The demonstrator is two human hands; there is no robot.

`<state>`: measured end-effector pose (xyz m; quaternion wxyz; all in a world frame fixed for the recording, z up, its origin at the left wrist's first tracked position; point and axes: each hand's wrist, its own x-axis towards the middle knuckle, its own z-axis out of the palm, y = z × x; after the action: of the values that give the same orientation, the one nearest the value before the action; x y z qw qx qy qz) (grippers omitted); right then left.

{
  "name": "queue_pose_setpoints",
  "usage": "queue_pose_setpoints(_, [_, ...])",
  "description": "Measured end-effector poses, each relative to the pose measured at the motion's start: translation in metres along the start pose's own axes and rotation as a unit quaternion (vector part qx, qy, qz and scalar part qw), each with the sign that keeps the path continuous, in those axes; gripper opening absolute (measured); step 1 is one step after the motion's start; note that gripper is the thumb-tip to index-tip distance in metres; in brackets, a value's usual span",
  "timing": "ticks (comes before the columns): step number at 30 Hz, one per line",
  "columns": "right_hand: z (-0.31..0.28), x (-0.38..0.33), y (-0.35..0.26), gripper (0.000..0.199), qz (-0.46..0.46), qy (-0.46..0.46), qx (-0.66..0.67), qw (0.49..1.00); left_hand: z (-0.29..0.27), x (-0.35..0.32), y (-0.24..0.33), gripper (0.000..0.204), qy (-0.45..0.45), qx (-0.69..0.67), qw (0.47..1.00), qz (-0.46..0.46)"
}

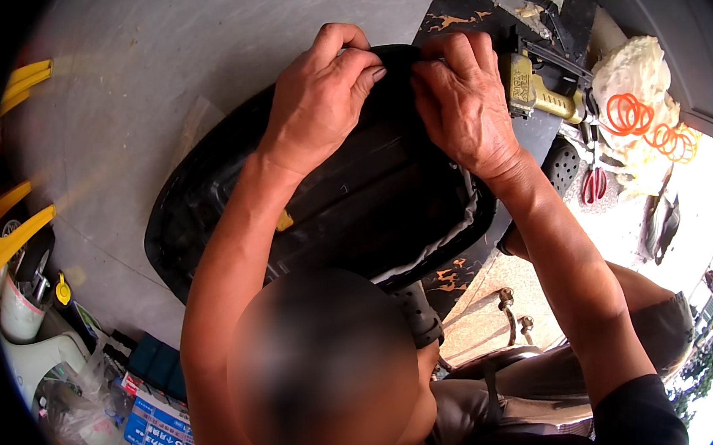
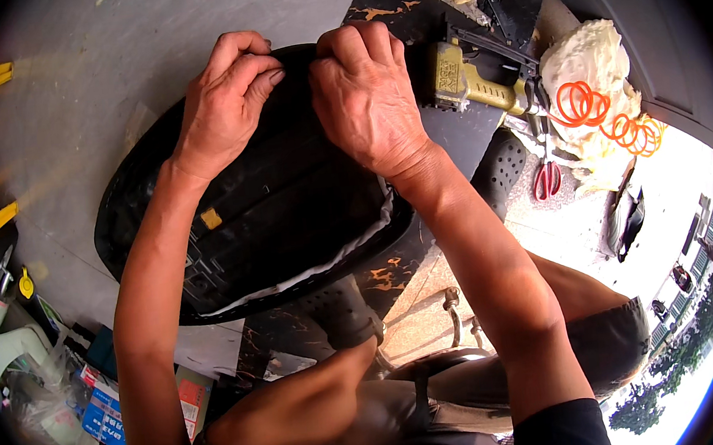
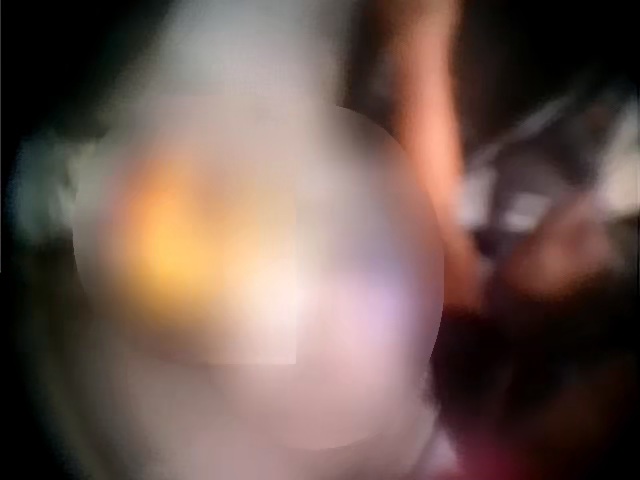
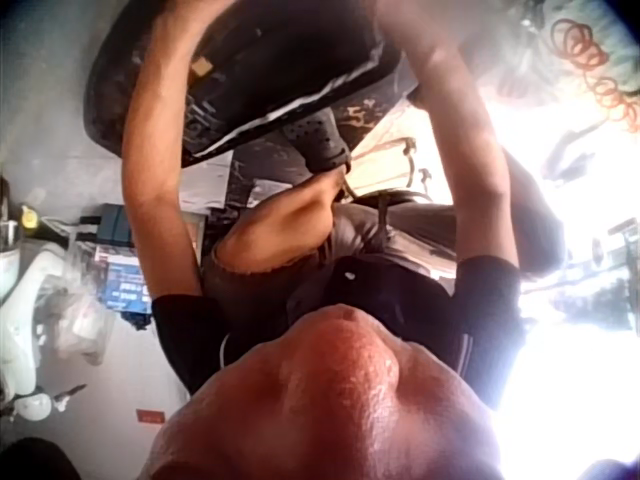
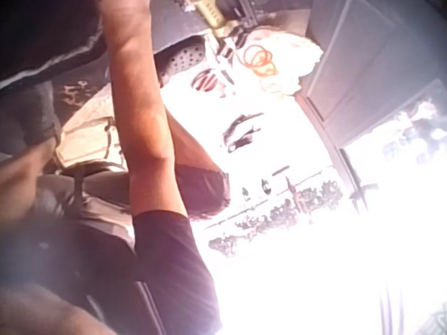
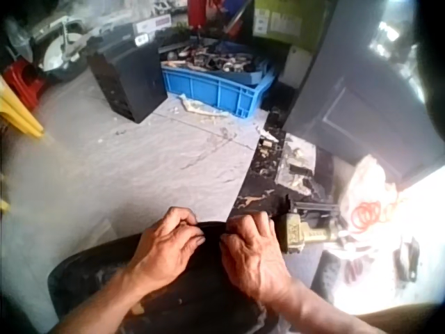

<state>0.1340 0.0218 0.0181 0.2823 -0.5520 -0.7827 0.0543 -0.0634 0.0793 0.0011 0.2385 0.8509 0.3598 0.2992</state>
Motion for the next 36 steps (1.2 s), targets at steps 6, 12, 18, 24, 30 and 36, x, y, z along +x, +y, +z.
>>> queue_pose_setpoints(6, [0.01, -0.002, 0.007, 0.017, 0.144, 0.032, 0.149, 0.978, 0.003, 0.004, 0.006, 0.012, 0.001, 0.027, 0.999, -0.037])
queue_pose_setpoints(12, [0.017, 0.005, 0.013, 0.02, 0.189, 0.025, 0.16, 0.969, 0.012, 0.006, 0.006, 0.016, 0.049, 0.036, 0.995, -0.079])
queue_pose_setpoints(18, [0.011, 0.0, 0.015, 0.021, 0.171, -0.001, 0.193, 0.966, 0.022, 0.004, 0.006, 0.018, 0.111, 0.08, 0.99, -0.029])
queue_pose_setpoints(24, [0.017, 0.009, 0.014, 0.022, 0.166, -0.022, 0.111, 0.98, 0.027, 0.004, -0.001, 0.025, 0.132, 0.134, 0.982, 0.014])
queue_pose_setpoints(30, [0.021, 0.017, 0.019, 0.022, 0.203, -0.075, 0.112, 0.97, 0.018, 0.011, -0.001, 0.036, 0.056, 0.046, 0.991, -0.111])
queue_pose_setpoints(36, [0.016, 0.004, 0.016, 0.02, 0.247, -0.037, 0.193, 0.949, 0.002, 0.023, 0.013, 0.035, -0.105, 0.023, 0.976, -0.191])
